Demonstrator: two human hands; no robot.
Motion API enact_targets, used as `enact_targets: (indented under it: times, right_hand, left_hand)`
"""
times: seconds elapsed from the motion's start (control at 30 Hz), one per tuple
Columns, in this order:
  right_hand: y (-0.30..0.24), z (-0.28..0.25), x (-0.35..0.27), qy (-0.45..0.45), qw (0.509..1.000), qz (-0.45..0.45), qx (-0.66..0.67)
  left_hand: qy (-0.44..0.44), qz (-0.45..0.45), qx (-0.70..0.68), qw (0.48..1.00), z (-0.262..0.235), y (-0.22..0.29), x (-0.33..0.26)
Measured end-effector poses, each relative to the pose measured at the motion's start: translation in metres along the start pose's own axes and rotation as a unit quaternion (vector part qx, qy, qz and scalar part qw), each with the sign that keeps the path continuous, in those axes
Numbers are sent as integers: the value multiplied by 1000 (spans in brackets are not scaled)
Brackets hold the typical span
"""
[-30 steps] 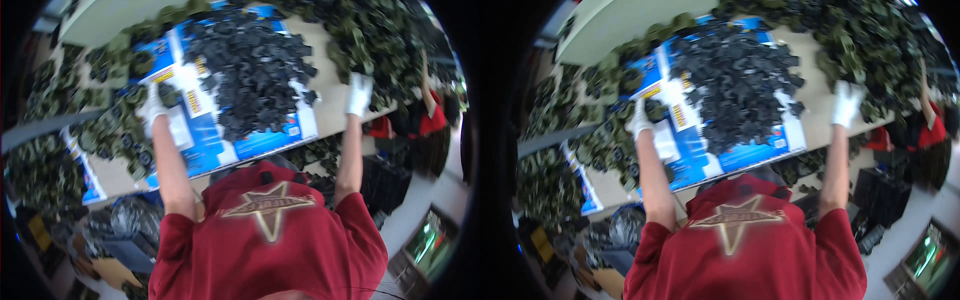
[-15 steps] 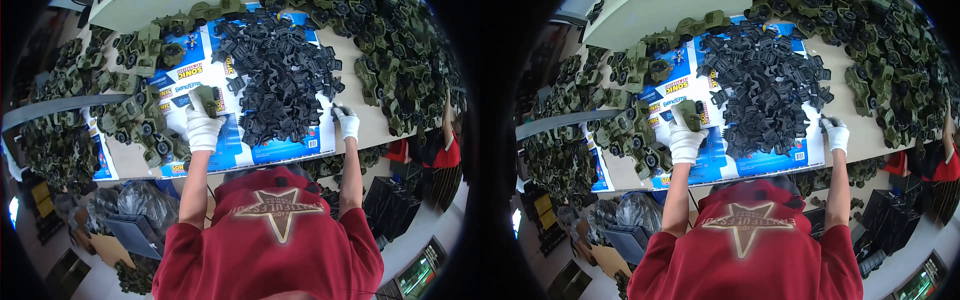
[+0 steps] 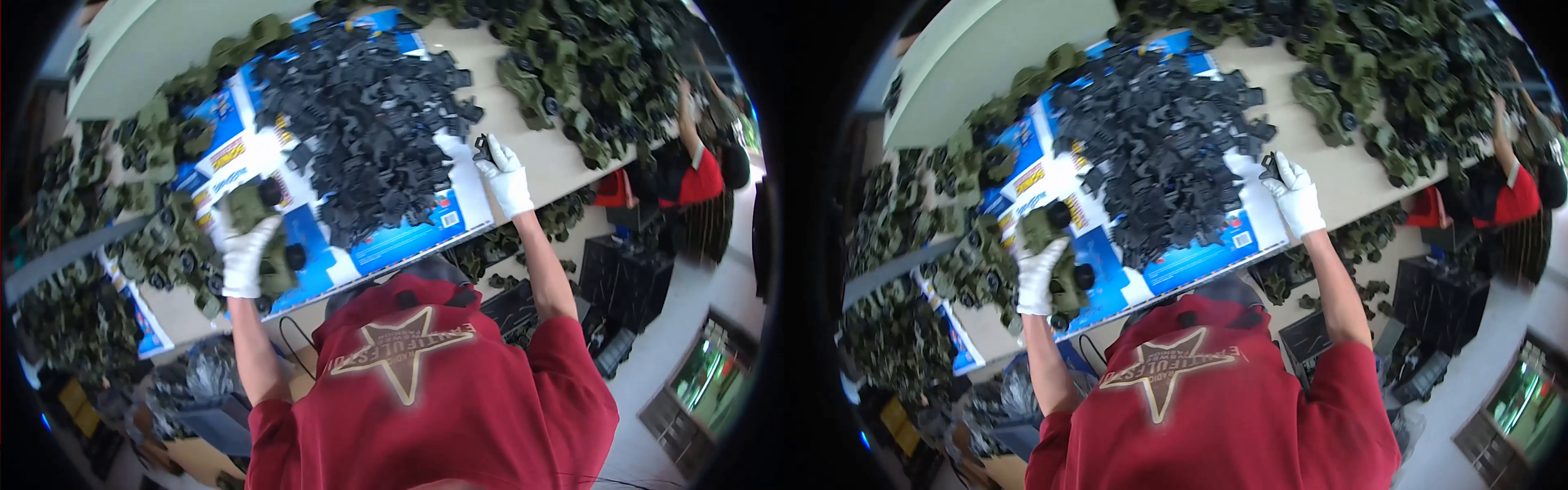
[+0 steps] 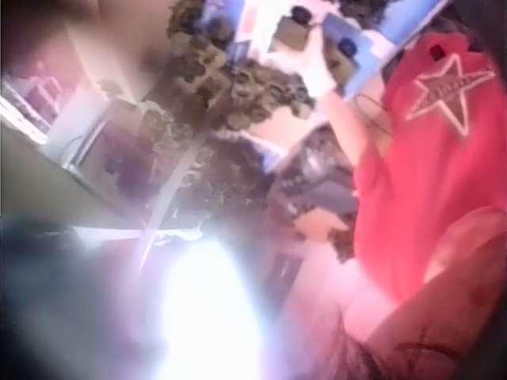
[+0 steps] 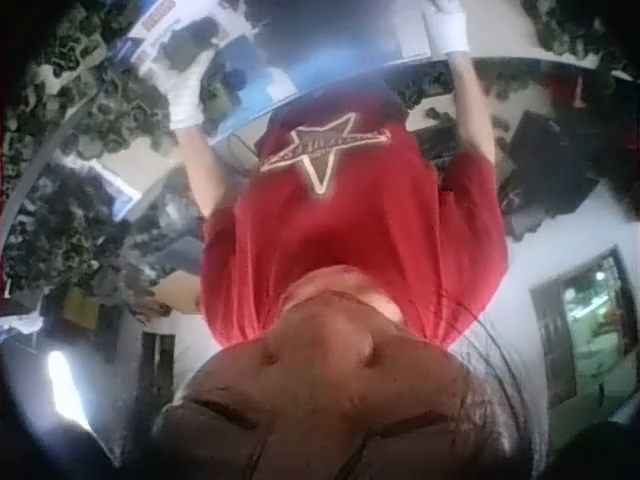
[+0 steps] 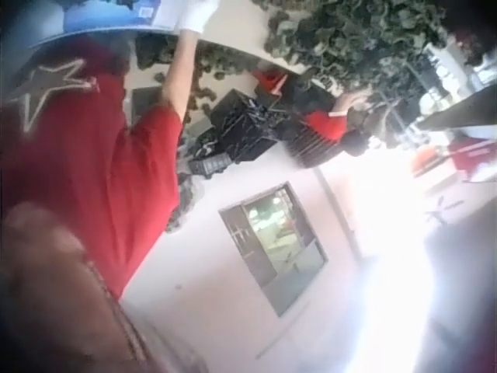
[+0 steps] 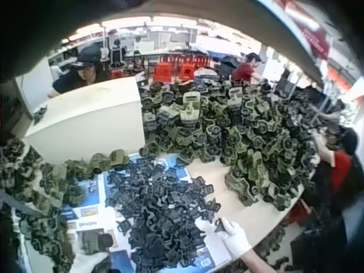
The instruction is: The person assembles black plastic chassis parts onto green toy vehicle bodies by hand at a factory workstation.
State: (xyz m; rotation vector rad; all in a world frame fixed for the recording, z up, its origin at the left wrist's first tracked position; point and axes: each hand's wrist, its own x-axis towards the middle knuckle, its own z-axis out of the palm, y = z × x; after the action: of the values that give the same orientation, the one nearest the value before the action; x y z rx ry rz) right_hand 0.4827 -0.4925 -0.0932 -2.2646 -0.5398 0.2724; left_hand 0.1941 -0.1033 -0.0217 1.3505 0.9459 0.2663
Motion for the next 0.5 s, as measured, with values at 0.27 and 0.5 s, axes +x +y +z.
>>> enact_targets:
  times: [0.27, 0.5]
  right_hand:
    - [-167, 40, 10, -401, 862, -35, 308]
    - [-161, 63, 2, -445, 749, 69, 486]
  left_hand:
    - [-232, -86, -36, 968, 99, 60, -82]
    - [-228, -65, -35, 971, 93, 40, -81]
